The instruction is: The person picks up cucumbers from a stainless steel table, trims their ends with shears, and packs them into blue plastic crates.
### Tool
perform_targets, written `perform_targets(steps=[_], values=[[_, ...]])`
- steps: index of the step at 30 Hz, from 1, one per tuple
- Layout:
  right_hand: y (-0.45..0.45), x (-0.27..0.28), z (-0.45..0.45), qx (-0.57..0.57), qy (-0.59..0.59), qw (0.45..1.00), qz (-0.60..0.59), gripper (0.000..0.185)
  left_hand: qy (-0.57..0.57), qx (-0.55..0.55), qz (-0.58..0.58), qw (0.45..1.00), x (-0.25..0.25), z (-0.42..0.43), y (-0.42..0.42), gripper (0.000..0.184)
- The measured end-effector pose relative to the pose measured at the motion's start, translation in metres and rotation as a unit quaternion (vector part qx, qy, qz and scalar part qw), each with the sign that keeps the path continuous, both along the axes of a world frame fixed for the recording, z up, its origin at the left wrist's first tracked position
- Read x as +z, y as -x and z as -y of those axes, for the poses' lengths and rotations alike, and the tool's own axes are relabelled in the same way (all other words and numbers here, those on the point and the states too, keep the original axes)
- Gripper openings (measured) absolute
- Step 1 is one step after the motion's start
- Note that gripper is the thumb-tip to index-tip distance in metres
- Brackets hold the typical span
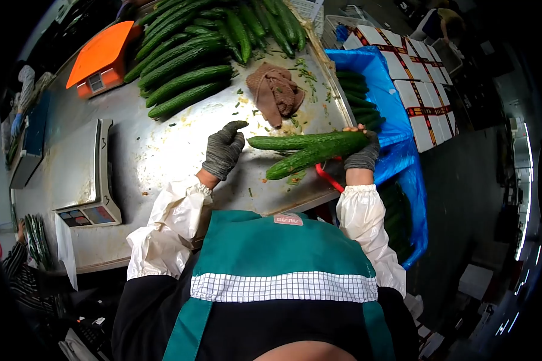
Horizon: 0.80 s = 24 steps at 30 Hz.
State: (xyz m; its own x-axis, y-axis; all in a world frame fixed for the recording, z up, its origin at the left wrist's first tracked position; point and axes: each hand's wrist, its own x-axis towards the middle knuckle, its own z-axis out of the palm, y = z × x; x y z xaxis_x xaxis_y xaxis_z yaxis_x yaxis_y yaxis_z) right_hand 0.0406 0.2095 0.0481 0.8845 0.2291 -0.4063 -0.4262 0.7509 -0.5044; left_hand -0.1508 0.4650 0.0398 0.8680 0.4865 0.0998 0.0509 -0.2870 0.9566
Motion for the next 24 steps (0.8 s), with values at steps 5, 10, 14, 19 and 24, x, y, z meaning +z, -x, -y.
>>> perform_targets(steps=[5, 10, 14, 19, 24], values=[[0.002, -0.001, 0.009, 0.017, 0.007, 1.0, 0.012, 0.014, -0.066, 0.072, -0.071, 0.993, -0.019, -0.017, -0.004, 0.031], [-0.001, -0.016, 0.014, 0.019, 0.026, 0.998, 0.057, 0.019, -0.368, 0.071, -0.056, 0.925, 0.019, -0.022, -0.013, 0.012], [0.015, 0.013, -0.012, 0.012, 0.033, 0.999, 0.012, 0.022, -0.357, -0.101, -0.026, 0.928, 0.077, 0.016, -0.023, 0.04], [0.026, 0.016, -0.033, 0.021, 0.061, 0.997, 0.036, 0.019, -0.3, -0.315, -0.208, 0.876, 0.104, 0.063, -0.037, 0.106], [0.041, 0.025, -0.047, 0.027, 0.1, 0.994, 0.025, 0.022, -0.04, -0.405, -0.193, 0.893, 0.075, 0.053, -0.055, 0.109]])
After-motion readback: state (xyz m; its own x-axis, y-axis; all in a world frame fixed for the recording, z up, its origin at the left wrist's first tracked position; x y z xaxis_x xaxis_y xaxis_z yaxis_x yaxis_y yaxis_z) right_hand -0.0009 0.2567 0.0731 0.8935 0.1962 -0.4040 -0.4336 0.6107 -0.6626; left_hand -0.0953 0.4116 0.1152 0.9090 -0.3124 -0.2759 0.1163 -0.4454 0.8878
